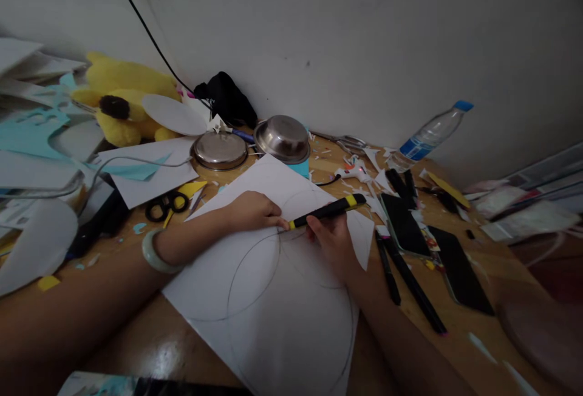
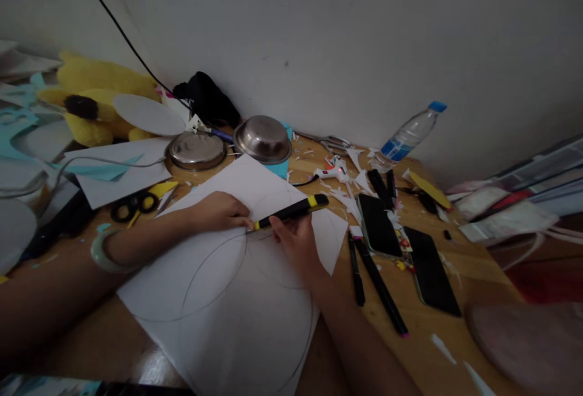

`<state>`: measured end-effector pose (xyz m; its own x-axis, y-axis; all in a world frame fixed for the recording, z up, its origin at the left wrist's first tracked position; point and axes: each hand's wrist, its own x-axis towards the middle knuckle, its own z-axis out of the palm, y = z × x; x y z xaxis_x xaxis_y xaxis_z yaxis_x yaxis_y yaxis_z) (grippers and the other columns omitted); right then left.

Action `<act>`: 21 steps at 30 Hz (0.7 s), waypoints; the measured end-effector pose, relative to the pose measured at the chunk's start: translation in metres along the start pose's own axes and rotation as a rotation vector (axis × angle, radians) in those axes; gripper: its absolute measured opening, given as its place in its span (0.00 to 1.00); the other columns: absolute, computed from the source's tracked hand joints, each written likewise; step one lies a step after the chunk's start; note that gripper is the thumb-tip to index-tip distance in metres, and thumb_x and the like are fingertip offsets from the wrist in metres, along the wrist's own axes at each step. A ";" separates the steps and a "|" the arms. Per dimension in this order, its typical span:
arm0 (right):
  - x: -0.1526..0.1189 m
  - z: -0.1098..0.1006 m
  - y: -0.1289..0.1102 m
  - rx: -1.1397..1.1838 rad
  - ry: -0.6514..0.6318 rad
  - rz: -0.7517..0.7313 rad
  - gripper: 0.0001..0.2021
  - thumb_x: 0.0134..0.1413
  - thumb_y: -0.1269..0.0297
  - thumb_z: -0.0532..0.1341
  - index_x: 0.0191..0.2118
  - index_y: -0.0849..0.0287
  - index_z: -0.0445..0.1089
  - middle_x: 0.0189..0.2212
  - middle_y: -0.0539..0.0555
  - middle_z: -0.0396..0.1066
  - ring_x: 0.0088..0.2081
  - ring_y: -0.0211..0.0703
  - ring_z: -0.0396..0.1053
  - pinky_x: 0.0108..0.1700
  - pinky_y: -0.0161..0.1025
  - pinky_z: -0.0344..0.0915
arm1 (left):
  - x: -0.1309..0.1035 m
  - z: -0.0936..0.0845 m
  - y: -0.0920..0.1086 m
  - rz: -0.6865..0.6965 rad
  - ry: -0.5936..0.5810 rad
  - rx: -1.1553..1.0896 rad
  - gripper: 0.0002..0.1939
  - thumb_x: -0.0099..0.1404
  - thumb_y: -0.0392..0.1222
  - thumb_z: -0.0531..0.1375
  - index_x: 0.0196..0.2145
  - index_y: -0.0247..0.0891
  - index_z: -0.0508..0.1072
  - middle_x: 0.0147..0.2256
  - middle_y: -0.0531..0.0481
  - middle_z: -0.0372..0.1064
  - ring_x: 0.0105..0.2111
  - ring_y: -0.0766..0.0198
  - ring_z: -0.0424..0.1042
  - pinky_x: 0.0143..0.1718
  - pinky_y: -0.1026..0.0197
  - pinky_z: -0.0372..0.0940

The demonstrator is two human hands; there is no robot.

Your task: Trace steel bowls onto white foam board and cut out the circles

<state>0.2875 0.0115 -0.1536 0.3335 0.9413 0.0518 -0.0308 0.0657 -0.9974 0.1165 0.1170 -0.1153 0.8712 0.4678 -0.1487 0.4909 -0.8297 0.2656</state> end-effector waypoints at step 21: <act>-0.005 0.001 -0.005 -0.059 0.136 -0.036 0.19 0.41 0.56 0.66 0.33 0.56 0.57 0.21 0.45 0.68 0.21 0.39 0.68 0.23 0.38 0.67 | 0.012 -0.009 0.008 -0.211 -0.074 -0.128 0.30 0.52 0.70 0.51 0.19 0.39 0.71 0.18 0.52 0.63 0.20 0.65 0.60 0.21 0.64 0.48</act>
<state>0.2853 0.0070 -0.1492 0.4581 0.8849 0.0845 0.0381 0.0755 -0.9964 0.1308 0.1183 -0.1064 0.7495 0.5992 -0.2815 0.6618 -0.6684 0.3393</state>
